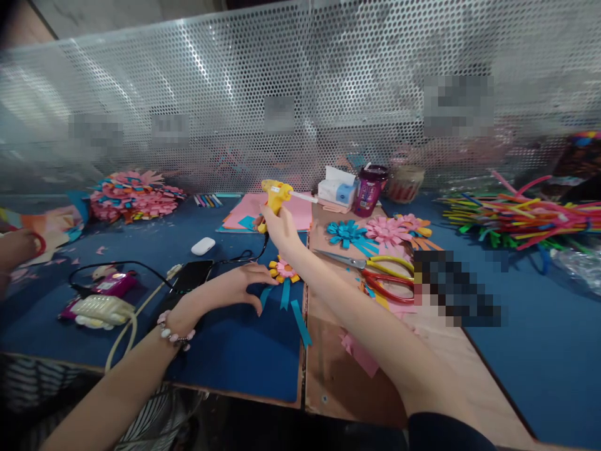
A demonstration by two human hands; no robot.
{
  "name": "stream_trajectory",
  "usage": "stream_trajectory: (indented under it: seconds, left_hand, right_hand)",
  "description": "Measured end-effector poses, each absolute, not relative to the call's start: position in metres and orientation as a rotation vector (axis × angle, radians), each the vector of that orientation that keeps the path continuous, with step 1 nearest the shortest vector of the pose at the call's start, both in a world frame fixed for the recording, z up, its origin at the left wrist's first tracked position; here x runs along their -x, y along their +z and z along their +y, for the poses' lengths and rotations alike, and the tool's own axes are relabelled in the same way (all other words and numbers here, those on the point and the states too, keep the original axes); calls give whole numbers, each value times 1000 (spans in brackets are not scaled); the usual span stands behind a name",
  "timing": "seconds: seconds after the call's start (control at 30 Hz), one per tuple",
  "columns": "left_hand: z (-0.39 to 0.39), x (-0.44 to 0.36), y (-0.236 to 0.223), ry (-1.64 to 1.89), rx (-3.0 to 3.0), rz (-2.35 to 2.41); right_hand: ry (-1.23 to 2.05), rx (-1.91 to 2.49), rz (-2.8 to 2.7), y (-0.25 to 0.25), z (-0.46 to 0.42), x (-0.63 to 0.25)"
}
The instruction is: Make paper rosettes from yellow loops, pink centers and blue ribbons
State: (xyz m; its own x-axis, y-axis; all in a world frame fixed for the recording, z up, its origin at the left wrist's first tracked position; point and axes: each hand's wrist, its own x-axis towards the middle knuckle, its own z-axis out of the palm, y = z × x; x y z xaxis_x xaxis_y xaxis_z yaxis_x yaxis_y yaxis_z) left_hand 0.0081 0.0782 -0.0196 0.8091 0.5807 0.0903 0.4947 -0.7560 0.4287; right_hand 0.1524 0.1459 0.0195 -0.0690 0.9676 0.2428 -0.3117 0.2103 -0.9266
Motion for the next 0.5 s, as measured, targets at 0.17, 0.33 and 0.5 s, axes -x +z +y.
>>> stream_trajectory:
  seconds: [0.17,0.33,0.5]
  left_hand:
    - [81,-6,-26,355,-2596,846]
    - [72,-8,-9,352,-2359,790]
    - [65,-1,12,521,-2101,784]
  right_hand:
    - [1223,783,-1163,20,145,-153]
    - [1202,809,-1093,20,144,-153]
    - [1188,812,-1020,14,144,-153]
